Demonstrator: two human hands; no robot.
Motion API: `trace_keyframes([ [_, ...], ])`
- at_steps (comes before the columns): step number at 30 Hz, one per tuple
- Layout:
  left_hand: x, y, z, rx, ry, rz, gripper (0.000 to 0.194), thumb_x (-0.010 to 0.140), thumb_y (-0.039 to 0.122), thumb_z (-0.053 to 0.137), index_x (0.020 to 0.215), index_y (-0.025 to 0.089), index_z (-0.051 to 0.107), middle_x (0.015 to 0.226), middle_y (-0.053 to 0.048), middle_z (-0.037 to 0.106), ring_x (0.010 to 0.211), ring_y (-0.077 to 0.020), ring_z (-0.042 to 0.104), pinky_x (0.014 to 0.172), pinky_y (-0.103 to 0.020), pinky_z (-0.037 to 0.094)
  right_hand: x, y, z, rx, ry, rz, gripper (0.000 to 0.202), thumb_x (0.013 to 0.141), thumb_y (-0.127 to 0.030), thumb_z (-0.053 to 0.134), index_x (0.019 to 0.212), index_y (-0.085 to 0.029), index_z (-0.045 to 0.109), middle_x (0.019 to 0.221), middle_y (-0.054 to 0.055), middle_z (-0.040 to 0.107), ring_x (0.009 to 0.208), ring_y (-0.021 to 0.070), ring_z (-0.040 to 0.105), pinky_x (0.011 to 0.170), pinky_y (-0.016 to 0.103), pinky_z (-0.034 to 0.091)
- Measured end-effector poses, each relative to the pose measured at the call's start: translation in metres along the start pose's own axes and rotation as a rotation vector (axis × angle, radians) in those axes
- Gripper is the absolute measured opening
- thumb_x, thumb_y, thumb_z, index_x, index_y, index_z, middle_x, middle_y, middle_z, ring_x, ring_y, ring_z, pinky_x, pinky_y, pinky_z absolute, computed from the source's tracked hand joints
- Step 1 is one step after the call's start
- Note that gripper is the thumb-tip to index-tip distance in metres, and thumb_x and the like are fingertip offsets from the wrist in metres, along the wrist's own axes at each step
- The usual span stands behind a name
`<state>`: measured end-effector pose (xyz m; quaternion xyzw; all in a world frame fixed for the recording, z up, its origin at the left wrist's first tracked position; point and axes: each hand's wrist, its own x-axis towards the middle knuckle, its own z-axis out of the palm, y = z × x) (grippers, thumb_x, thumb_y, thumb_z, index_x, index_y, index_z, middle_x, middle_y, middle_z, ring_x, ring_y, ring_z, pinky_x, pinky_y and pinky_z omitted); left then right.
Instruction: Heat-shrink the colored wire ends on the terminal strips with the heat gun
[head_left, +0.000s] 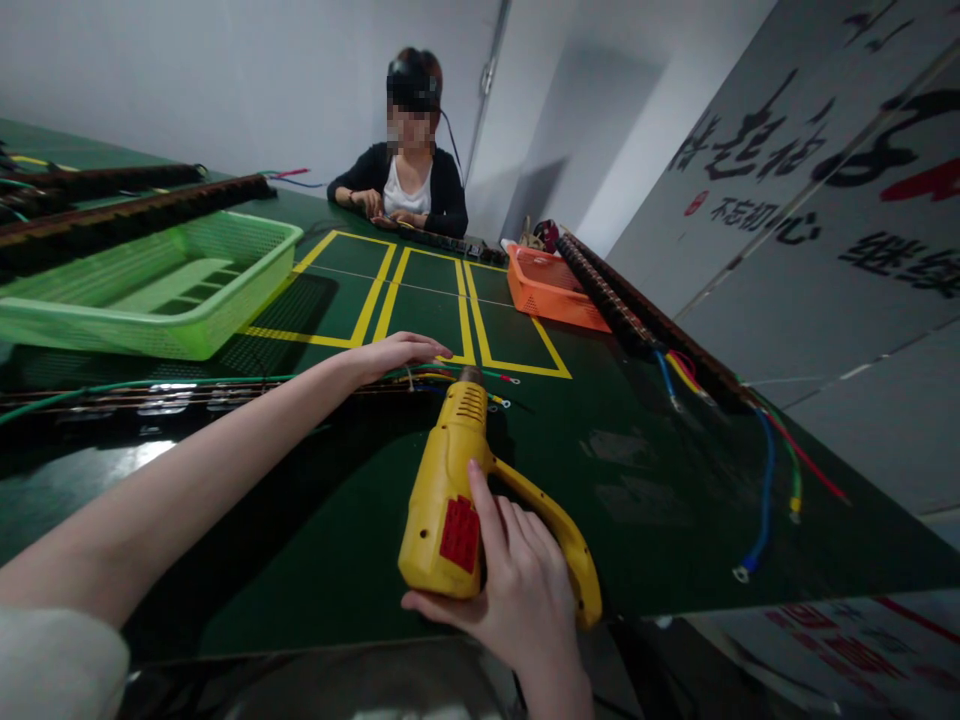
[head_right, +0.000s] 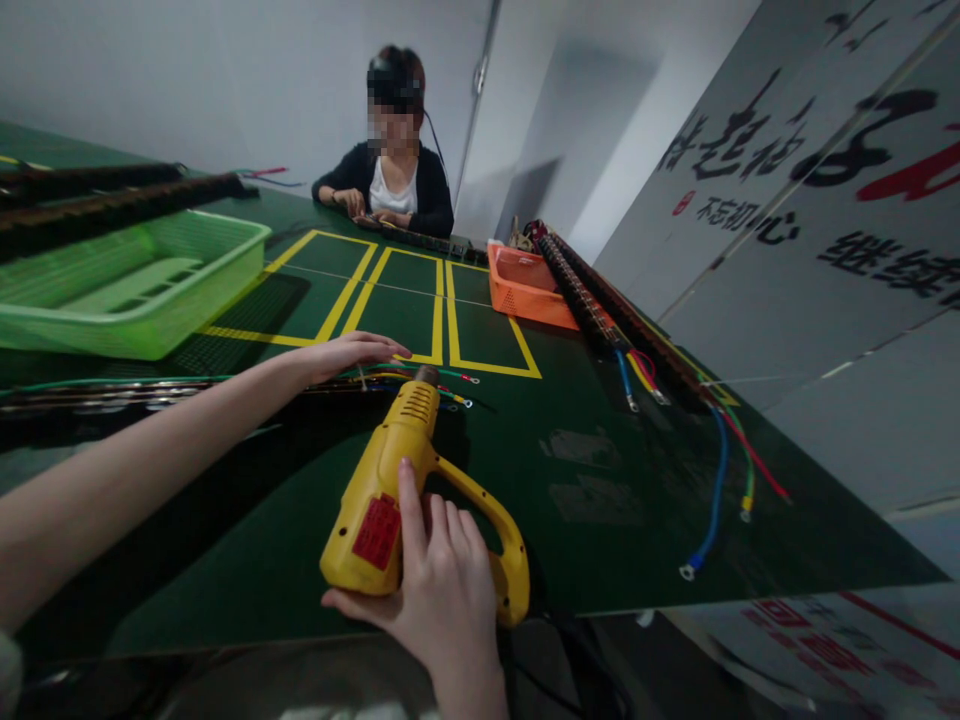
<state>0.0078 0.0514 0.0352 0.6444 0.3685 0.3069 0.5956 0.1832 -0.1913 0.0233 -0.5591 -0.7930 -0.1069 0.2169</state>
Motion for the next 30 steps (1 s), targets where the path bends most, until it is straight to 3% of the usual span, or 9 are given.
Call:
trace_keyframes([
  [7,-0.002,0.002,0.0,0.088,0.008,0.041,0.047,0.067,0.056,0.064,0.097,0.02,0.071,0.107,-0.005,0.067,0.1,-0.0227,0.059,0.088,-0.03,0.044,0.007,-0.028,0.007,0.046,-0.008,-0.022,0.106,0.065,-0.079,0.046,0.142,-0.009,0.026,0.083,0.009,0.058,0.071,0.0224,0.056,0.064,0.036,0.044],
  [13,-0.005,0.008,0.005,0.13,0.027,0.021,0.055,0.068,0.061,0.06,0.1,0.017,0.07,0.1,-0.007,0.069,0.096,-0.0236,0.059,0.087,-0.031,0.043,0.008,-0.032,0.009,0.077,-0.01,-0.043,0.103,0.068,-0.08,0.042,0.142,-0.01,0.026,0.08,0.007,0.057,0.07,0.022,0.055,0.061,0.035,0.042],
  [23,-0.004,0.006,0.003,0.138,0.064,0.003,0.053,0.067,0.06,0.061,0.097,0.018,0.07,0.105,-0.006,0.067,0.104,-0.0244,0.056,0.088,-0.031,0.043,0.006,-0.002,0.003,0.049,-0.036,0.007,0.11,0.062,-0.083,0.044,0.142,-0.01,0.026,0.088,0.01,0.061,0.077,0.024,0.058,0.069,0.037,0.045],
  [30,-0.006,0.008,0.004,0.023,-0.007,-0.045,0.057,0.068,0.061,0.062,0.105,0.017,0.067,0.1,-0.008,0.069,0.095,-0.0246,0.062,0.085,-0.034,0.046,-0.003,0.027,-0.006,-0.046,-0.025,0.093,0.11,0.062,-0.084,0.045,0.141,-0.01,0.027,0.095,0.013,0.063,0.082,0.026,0.06,0.072,0.039,0.047],
])
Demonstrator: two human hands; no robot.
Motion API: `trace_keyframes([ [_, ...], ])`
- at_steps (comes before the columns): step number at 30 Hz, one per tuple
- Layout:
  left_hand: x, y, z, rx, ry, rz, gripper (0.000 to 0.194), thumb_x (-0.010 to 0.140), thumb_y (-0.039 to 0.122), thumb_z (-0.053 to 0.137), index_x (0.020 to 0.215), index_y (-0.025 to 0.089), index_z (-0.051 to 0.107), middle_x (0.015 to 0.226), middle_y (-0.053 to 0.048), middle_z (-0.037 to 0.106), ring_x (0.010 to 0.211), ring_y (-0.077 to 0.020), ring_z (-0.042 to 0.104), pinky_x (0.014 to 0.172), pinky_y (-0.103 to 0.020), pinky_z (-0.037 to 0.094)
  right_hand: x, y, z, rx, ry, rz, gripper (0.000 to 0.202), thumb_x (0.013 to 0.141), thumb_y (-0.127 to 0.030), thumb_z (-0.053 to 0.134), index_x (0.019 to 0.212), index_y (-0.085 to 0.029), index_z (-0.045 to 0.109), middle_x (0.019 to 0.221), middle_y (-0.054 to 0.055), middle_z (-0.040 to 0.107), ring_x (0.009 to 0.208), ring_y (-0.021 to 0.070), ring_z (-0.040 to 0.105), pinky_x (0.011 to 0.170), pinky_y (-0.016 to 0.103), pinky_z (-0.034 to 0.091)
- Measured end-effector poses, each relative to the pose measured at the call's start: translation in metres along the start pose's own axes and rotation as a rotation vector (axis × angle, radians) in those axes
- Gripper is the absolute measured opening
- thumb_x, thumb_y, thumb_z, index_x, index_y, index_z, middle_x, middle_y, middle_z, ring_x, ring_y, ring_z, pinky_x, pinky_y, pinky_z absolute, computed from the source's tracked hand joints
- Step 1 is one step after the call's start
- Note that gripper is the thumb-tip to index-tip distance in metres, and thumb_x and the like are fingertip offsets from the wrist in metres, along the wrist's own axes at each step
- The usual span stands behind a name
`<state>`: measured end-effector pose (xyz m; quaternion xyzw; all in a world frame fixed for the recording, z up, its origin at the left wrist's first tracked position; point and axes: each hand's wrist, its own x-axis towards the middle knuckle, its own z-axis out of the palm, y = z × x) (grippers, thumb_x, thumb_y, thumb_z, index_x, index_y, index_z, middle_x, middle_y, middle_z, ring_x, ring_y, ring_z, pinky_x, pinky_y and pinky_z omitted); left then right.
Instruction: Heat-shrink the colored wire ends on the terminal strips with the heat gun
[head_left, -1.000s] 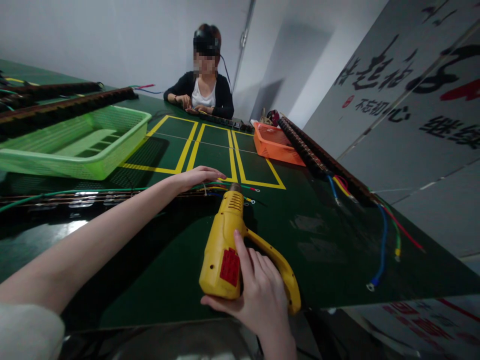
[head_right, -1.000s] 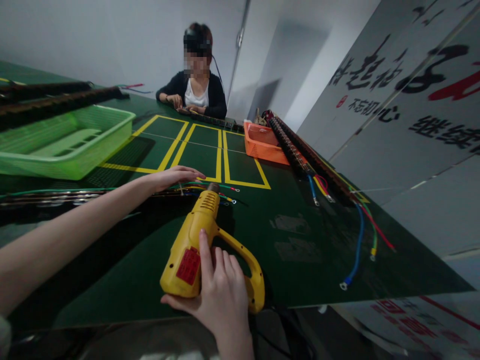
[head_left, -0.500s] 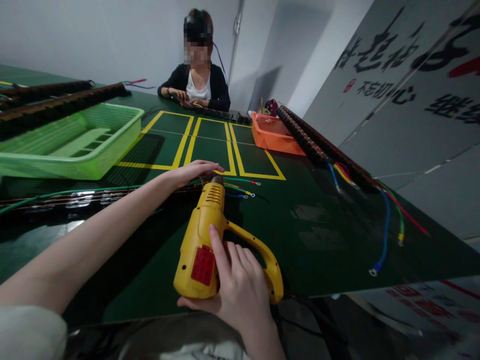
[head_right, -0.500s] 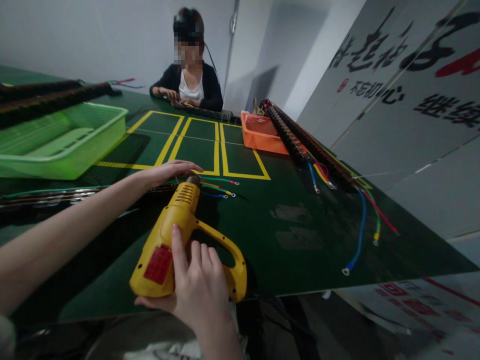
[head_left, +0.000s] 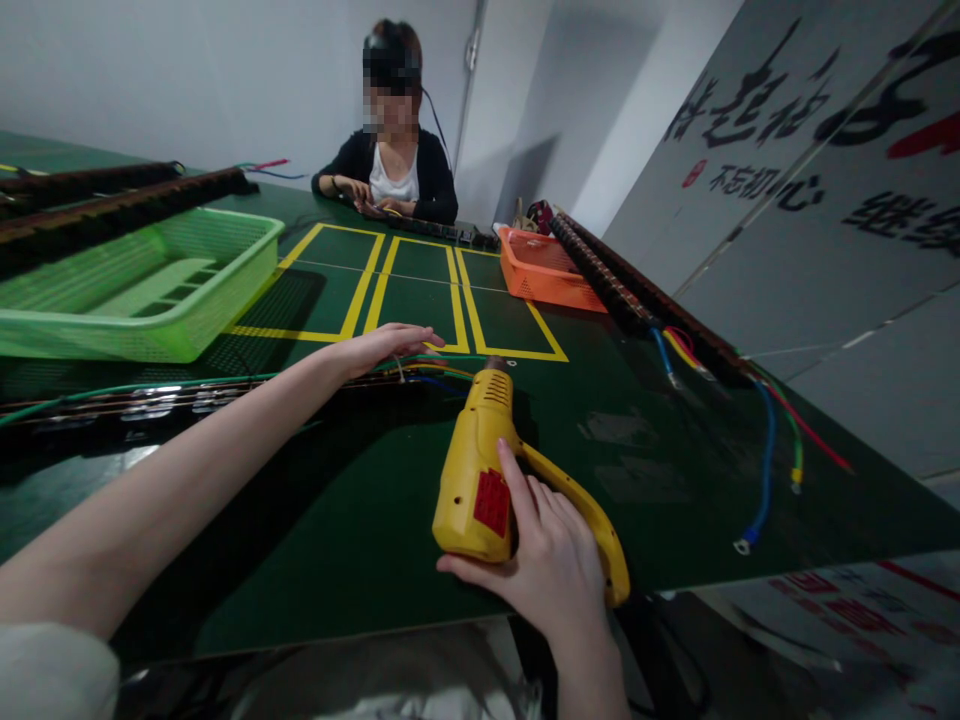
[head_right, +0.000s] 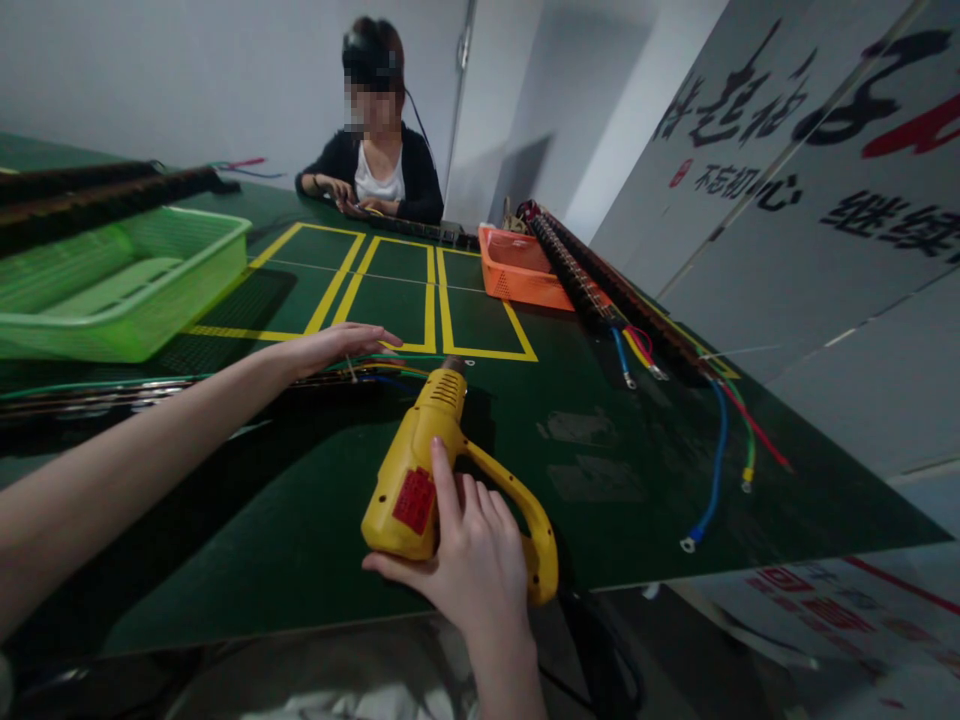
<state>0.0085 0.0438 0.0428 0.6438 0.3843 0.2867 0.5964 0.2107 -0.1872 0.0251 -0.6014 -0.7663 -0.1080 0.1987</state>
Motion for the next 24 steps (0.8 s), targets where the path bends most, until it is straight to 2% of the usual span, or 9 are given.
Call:
trace_keyframes([
  [5,0.0,0.0,0.0,-0.08,-0.038,-0.011,0.055,0.071,0.058,0.062,0.106,0.016,0.065,0.1,-0.01,0.07,0.101,-0.0269,0.061,0.087,-0.036,0.045,-0.006,0.011,0.0,-0.049,0.019,0.033,0.109,0.063,-0.082,0.046,0.142,-0.009,0.025,0.1,0.014,0.063,0.082,0.0257,0.06,0.071,0.038,0.048],
  [11,0.002,-0.002,0.0,-0.172,-0.08,-0.058,0.055,0.071,0.057,0.062,0.107,0.016,0.063,0.102,-0.011,0.069,0.099,-0.0271,0.062,0.088,-0.038,0.044,-0.006,0.006,0.003,-0.052,0.045,0.031,0.109,0.064,-0.081,0.047,0.142,-0.009,0.025,0.098,0.014,0.062,0.082,0.0255,0.059,0.072,0.038,0.048],
  [19,0.005,-0.005,-0.003,-0.109,-0.07,-0.055,0.061,0.068,0.066,0.058,0.105,0.018,0.065,0.102,-0.007,0.069,0.096,-0.026,0.061,0.087,-0.035,0.043,0.001,-0.037,0.007,0.054,0.032,-0.059,0.111,0.062,-0.084,0.044,0.141,-0.008,0.026,0.087,0.011,0.06,0.076,0.0245,0.058,0.069,0.038,0.047],
  [24,0.003,-0.002,-0.001,-0.06,-0.063,-0.026,0.066,0.065,0.071,0.056,0.104,0.019,0.066,0.101,-0.008,0.069,0.095,-0.0265,0.06,0.082,-0.034,0.043,0.005,-0.062,0.012,0.113,0.009,-0.127,0.108,0.065,-0.081,0.043,0.144,-0.01,0.02,0.083,0.007,0.057,0.07,0.0218,0.054,0.064,0.036,0.046],
])
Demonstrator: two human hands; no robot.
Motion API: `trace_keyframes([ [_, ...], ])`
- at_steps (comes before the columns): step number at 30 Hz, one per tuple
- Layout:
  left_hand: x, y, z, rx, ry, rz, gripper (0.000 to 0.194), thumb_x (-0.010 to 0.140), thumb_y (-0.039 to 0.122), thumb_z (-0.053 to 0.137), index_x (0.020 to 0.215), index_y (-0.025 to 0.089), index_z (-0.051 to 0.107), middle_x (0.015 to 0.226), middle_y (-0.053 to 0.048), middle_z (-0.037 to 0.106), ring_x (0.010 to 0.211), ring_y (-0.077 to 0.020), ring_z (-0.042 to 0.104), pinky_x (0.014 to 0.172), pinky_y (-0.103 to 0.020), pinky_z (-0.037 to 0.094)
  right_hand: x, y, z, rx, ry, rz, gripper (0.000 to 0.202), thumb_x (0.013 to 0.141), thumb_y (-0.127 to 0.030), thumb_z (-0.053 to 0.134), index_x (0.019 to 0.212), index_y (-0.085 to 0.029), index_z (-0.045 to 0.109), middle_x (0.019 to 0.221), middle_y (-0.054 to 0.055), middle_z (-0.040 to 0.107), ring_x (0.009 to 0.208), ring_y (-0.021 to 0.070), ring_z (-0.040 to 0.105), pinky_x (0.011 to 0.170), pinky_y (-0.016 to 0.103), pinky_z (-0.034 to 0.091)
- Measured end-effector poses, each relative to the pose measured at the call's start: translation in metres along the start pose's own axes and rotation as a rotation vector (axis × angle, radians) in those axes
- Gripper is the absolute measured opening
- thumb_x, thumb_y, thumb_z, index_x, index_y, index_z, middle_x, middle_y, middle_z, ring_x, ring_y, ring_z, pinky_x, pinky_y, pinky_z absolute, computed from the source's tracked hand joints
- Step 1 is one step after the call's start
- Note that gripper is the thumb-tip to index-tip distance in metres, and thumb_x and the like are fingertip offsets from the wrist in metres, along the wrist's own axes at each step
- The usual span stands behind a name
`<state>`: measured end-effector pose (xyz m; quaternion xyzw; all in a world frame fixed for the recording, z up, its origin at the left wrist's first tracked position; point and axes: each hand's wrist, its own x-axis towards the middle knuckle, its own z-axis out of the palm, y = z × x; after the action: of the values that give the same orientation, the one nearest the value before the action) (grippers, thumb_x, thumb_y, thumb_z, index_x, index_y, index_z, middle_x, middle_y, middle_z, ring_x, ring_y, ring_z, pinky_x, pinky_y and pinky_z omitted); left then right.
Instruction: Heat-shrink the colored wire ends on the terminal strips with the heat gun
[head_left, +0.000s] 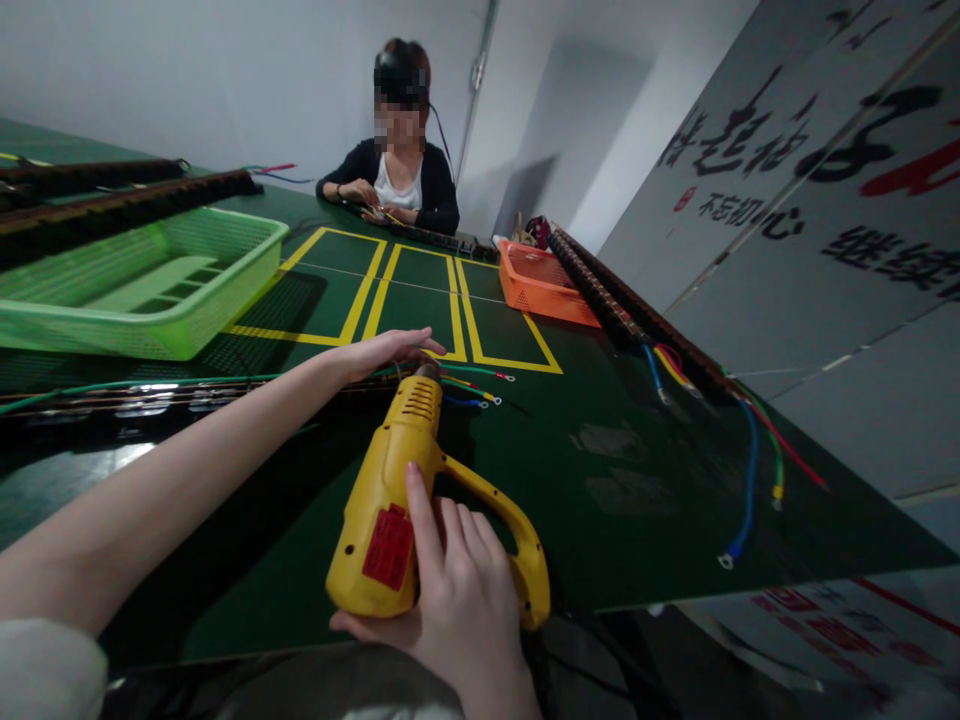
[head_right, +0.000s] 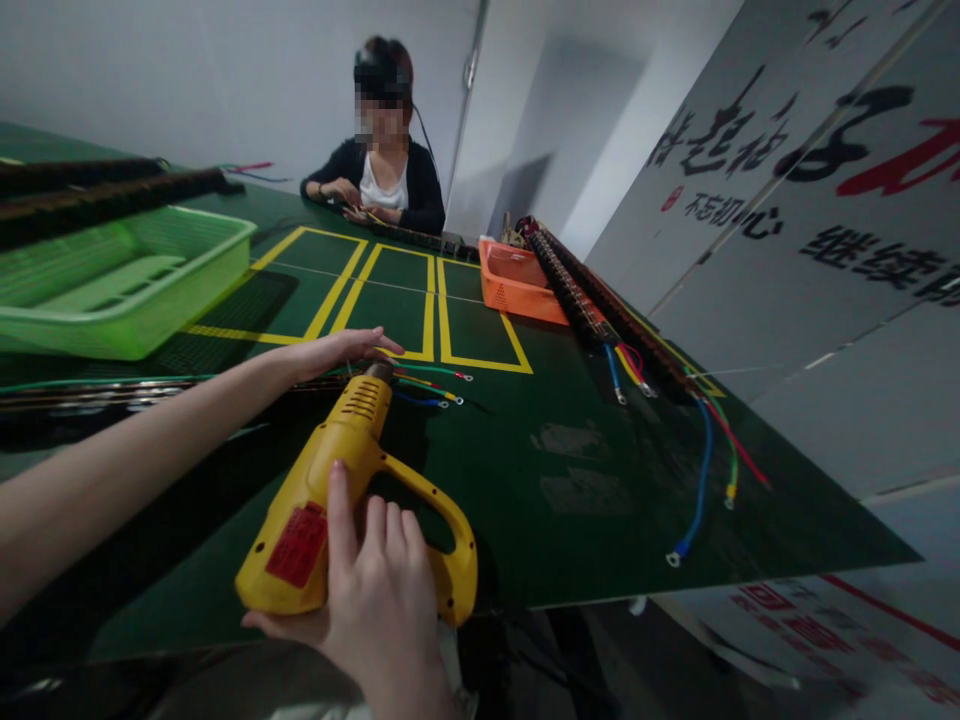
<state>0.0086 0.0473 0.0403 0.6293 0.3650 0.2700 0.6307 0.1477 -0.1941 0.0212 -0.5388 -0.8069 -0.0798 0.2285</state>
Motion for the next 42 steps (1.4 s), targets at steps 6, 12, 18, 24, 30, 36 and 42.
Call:
trace_keyframes([
  [6,-0.002,0.002,0.001,0.059,0.024,-0.001,0.071,0.063,0.075,0.054,0.105,0.018,0.066,0.101,-0.008,0.069,0.088,-0.0254,0.06,0.077,-0.033,0.044,-0.001,-0.005,0.003,0.022,-0.002,-0.006,0.109,0.064,-0.081,0.044,0.145,-0.014,0.016,0.083,0.006,0.056,0.071,0.0217,0.054,0.065,0.036,0.046],
  [12,-0.003,0.0,0.0,0.102,0.002,0.032,0.072,0.07,0.074,0.046,0.11,0.017,0.063,0.104,-0.009,0.068,0.097,-0.0278,0.058,0.088,-0.037,0.041,0.0,0.0,0.0,0.04,0.002,0.005,0.107,0.064,-0.079,0.048,0.144,-0.013,0.02,0.083,0.007,0.057,0.07,0.0229,0.056,0.062,0.037,0.046],
  [18,-0.001,-0.004,-0.003,0.061,-0.008,0.038,0.066,0.074,0.071,0.046,0.109,0.017,0.062,0.107,-0.008,0.068,0.106,-0.028,0.057,0.096,-0.038,0.038,-0.003,0.025,-0.007,-0.026,0.015,0.071,0.11,0.062,-0.081,0.049,0.143,-0.012,0.023,0.086,0.01,0.061,0.074,0.0253,0.059,0.066,0.039,0.048],
  [24,-0.002,-0.002,-0.003,0.028,-0.034,0.011,0.066,0.074,0.07,0.047,0.111,0.017,0.061,0.108,-0.008,0.067,0.106,-0.0274,0.058,0.097,-0.04,0.037,-0.013,0.056,-0.015,-0.144,0.015,0.177,0.11,0.062,-0.082,0.047,0.143,-0.012,0.022,0.097,0.014,0.064,0.085,0.0286,0.062,0.072,0.041,0.05],
  [30,-0.001,-0.002,-0.003,0.009,-0.037,-0.005,0.065,0.074,0.07,0.047,0.111,0.019,0.061,0.108,-0.007,0.068,0.106,-0.0269,0.058,0.098,-0.04,0.037,-0.017,0.062,-0.015,-0.181,0.018,0.179,0.109,0.063,-0.081,0.048,0.143,-0.012,0.02,0.1,0.014,0.063,0.085,0.0283,0.062,0.071,0.041,0.051],
  [36,0.001,-0.003,-0.004,0.042,-0.042,0.022,0.063,0.073,0.072,0.047,0.107,0.021,0.064,0.106,-0.005,0.069,0.105,-0.0263,0.059,0.097,-0.038,0.037,-0.017,0.051,-0.016,-0.128,0.039,0.11,0.111,0.063,-0.081,0.048,0.143,-0.009,0.02,0.092,0.013,0.063,0.079,0.0268,0.061,0.069,0.04,0.051],
  [42,0.001,-0.002,-0.001,0.013,0.013,0.087,0.059,0.071,0.066,0.056,0.104,0.018,0.064,0.102,-0.008,0.07,0.1,-0.0252,0.062,0.094,-0.037,0.041,-0.016,0.017,-0.014,0.003,-0.013,-0.068,0.101,0.072,-0.074,0.04,0.144,-0.007,0.017,0.085,0.011,0.061,0.073,0.025,0.059,0.066,0.039,0.05],
])
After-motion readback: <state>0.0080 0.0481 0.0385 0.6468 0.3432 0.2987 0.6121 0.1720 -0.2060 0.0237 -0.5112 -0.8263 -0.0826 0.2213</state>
